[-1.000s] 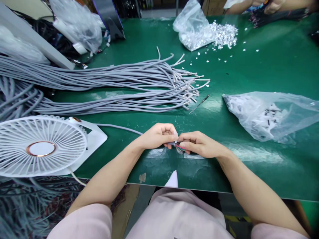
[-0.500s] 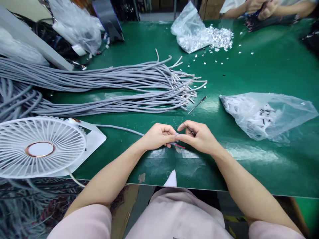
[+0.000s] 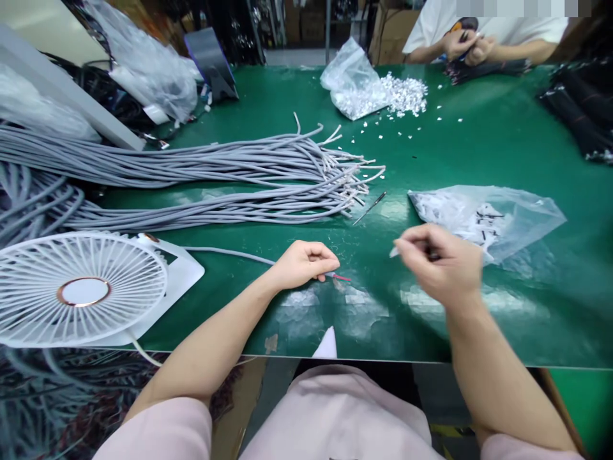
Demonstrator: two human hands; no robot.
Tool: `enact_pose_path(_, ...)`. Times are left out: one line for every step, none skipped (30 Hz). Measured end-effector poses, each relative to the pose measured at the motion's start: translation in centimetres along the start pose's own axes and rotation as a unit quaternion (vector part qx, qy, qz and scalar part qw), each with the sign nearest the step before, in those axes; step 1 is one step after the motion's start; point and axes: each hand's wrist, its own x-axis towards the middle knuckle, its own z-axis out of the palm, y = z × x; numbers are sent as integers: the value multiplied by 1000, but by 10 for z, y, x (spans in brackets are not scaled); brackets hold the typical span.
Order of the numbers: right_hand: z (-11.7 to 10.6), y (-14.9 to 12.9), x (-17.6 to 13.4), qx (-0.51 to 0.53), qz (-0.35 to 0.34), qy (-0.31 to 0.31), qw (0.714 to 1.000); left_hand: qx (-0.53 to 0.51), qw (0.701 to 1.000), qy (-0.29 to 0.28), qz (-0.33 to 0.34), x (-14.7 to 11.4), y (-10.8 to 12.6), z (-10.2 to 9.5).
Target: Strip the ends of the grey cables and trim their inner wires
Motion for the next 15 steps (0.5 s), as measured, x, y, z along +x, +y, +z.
enact_pose_path(-14,6,-1,-33,10,42,998,5,1000,0,1,0,0,0)
enact_pose_path(-27,14,-1,-76,21,81,994,7,1000,-1,3,0,-1,-1)
enact_pose_path(-39,24,0,-130,29,127,983,8,1000,-3,7,-1,0,-2)
enact_pose_path(-50,36,2,-196,38,160,967,10,1000,-9,16,-1,1,-3)
enact_pose_path(-59,48,5,-263,62,163,949,18,999,-15,32,-2,2,-4)
enact_pose_path(-67,61,8,-335,100,117,929,33,998,-23,54,-3,3,-5)
enact_pose_path(-74,72,11,-405,144,57,901,58,995,-29,82,-3,4,-6)
enact_pose_path(-79,81,14,-453,181,13,873,90,989,-31,113,-4,5,-7)
enact_pose_path(-82,87,16,-487,203,-3,850,124,981,-30,144,-4,6,-7)
enact_pose_path(-84,90,17,-505,208,7,838,155,973,-25,171,-5,6,-7)
enact_pose_path(-86,89,16,-505,191,46,840,180,964,-17,194,-5,6,-7)
enact_pose_path(-85,84,15,-489,155,99,853,197,957,-6,213,-4,6,-6)
enact_pose_path(-83,75,13,-455,109,150,871,207,951,9,228,-4,5,-5)
enact_pose_path(-80,64,10,-406,61,188,892,213,947,26,238,-3,4,-4)
enact_pose_path(-74,51,8,-343,16,204,917,214,945,45,244,-3,3,-3)
